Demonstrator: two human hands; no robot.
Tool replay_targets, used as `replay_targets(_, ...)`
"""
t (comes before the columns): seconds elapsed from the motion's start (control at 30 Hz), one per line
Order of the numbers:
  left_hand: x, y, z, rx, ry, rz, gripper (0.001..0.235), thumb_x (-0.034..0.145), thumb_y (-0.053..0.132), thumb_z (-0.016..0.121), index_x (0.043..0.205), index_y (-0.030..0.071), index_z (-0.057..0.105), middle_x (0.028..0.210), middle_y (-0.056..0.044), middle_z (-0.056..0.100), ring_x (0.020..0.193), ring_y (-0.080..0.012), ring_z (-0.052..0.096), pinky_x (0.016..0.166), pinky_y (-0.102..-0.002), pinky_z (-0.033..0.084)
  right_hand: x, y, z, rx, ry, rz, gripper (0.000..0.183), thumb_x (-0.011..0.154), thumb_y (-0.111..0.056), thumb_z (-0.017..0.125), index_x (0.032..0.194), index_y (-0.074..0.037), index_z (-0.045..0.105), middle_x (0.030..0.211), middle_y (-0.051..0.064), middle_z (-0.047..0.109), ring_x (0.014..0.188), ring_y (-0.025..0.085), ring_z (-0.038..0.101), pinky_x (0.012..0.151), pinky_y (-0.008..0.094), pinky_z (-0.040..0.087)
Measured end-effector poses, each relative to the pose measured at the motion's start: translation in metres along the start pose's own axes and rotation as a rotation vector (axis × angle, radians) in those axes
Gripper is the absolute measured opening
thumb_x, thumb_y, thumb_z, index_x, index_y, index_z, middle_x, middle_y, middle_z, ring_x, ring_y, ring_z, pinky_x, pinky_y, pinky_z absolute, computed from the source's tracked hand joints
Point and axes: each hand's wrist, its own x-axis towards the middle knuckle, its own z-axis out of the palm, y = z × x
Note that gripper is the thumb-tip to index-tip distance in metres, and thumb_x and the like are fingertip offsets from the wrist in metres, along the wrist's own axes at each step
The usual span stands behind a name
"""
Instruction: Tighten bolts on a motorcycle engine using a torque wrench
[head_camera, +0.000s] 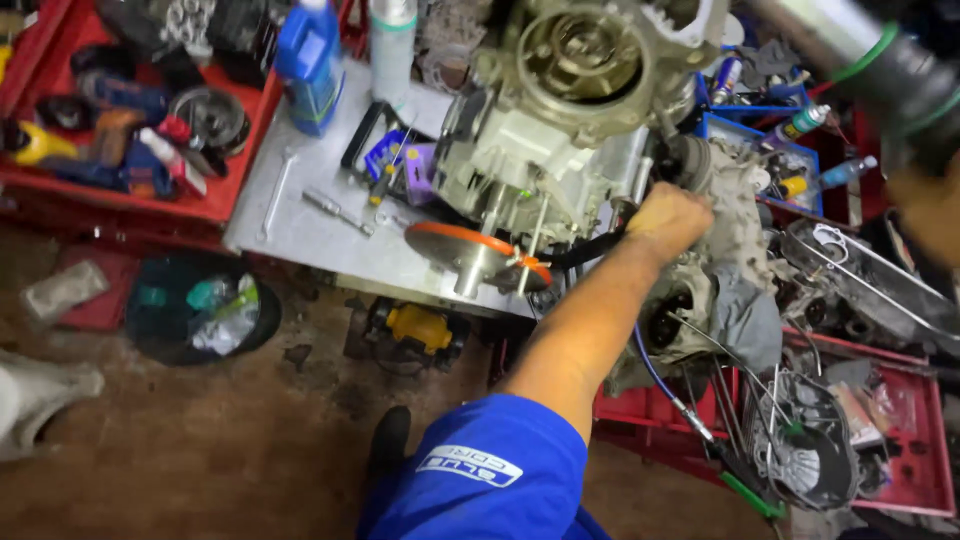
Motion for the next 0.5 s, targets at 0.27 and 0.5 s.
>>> replay_targets(0.27, -0.009, -0.011, -0.043, -0.086, -0.249, 0.107, 0.011, 0.075, 0.015, 0.068, 0.074, 0.024, 0.075, 0.072, -0.001, 0.076, 0.065, -0.0233, 0.075, 0.053, -0.040, 0.052, -0.009, -0.209, 0.001, -1.345, -0.126, 0.420, 0.057, 0.090, -0.064, 0.066, 0.122, -0.017, 0.063, 0.084, 0.012, 0.076, 0.068, 0.034, 0.078, 0.056, 0.041, 0.061)
replay_targets(0.5, 0.004, -0.002, -0.102, 0.106, -0.352, 0.086, 0.021, 0.081, 0.022, 0.067, 0.065, 0.033, 0.073, 0.059, 0.007, 0.071, 0.056, -0.0199, 0.072, 0.049, -0.040, 0.052, -0.028, -0.250, 0.011, -1.220, -0.076, 0.196, 0.021, 0.087, -0.031, 0.058, 0.101, -0.015, 0.056, 0.066, -0.002, 0.067, 0.046, 0.027, 0.068, 0.038, 0.044, 0.045)
